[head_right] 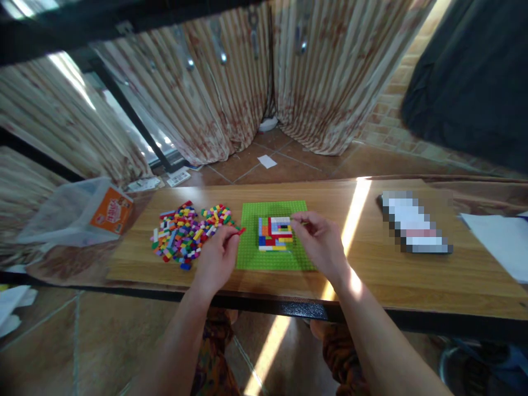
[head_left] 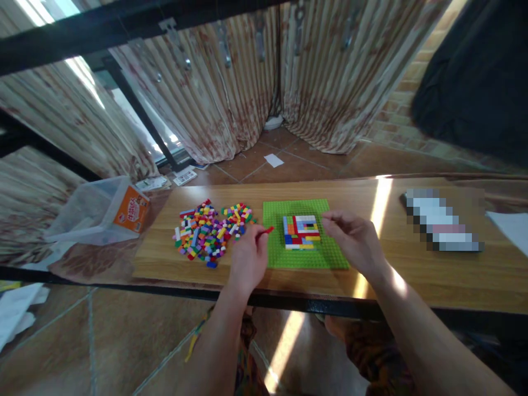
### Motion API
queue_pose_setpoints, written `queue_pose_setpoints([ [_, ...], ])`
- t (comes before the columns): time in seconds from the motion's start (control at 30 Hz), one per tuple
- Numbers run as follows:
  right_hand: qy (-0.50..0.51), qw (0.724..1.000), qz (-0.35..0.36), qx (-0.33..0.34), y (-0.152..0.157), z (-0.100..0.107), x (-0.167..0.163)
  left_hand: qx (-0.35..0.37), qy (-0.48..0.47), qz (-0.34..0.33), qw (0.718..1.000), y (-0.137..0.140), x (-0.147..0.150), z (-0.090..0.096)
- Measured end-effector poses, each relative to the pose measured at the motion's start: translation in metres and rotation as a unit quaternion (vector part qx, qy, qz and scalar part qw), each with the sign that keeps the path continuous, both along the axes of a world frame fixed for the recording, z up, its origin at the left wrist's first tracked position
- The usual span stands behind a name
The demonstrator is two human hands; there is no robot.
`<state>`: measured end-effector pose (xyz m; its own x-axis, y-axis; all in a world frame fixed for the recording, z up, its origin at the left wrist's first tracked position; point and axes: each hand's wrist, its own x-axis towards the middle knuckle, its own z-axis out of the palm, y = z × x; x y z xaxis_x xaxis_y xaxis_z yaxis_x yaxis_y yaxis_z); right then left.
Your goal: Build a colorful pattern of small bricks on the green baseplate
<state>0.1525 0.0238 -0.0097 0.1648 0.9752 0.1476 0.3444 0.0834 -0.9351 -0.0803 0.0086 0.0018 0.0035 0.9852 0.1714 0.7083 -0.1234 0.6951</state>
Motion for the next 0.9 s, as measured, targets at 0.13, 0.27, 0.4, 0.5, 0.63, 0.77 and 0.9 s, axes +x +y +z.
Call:
queue_pose_setpoints([
  [0.13,-0.001,0.992,0.129,0.009,-0.015,0.005,-0.018,-0.018,-0.103,-0.115,0.988,-0.005,0.018,0.0],
  [0.27,0.002,0.989,0.148,-0.003,-0.022,0.005,-0.033,-0.028,-0.165,-0.156,0.974,-0.004,0.021,0.0],
  [0.4,0.037,0.994,0.096,-0.037,-0.019,0.006,-0.036,0.006,-0.157,-0.026,0.987,0.006,-0.007,0.004],
  [0.5,0.038,0.997,0.043,-0.048,-0.016,0.008,-0.032,0.055,-0.059,0.216,0.973,0.014,-0.052,0.006],
  [0.63,0.027,0.998,0.027,-0.045,-0.014,0.007,-0.027,-0.001,0.139,0.347,0.928,0.013,-0.108,0.002],
  [0.77,0.03,0.999,0.015,-0.011,-0.012,0.005,-0.027,-0.082,0.217,0.343,0.91,0.008,-0.126,-0.005],
  [0.9,0.019,1.0,0.004,-0.003,-0.01,0.005,-0.026,-0.088,0.255,0.328,0.905,0.009,-0.123,-0.006],
])
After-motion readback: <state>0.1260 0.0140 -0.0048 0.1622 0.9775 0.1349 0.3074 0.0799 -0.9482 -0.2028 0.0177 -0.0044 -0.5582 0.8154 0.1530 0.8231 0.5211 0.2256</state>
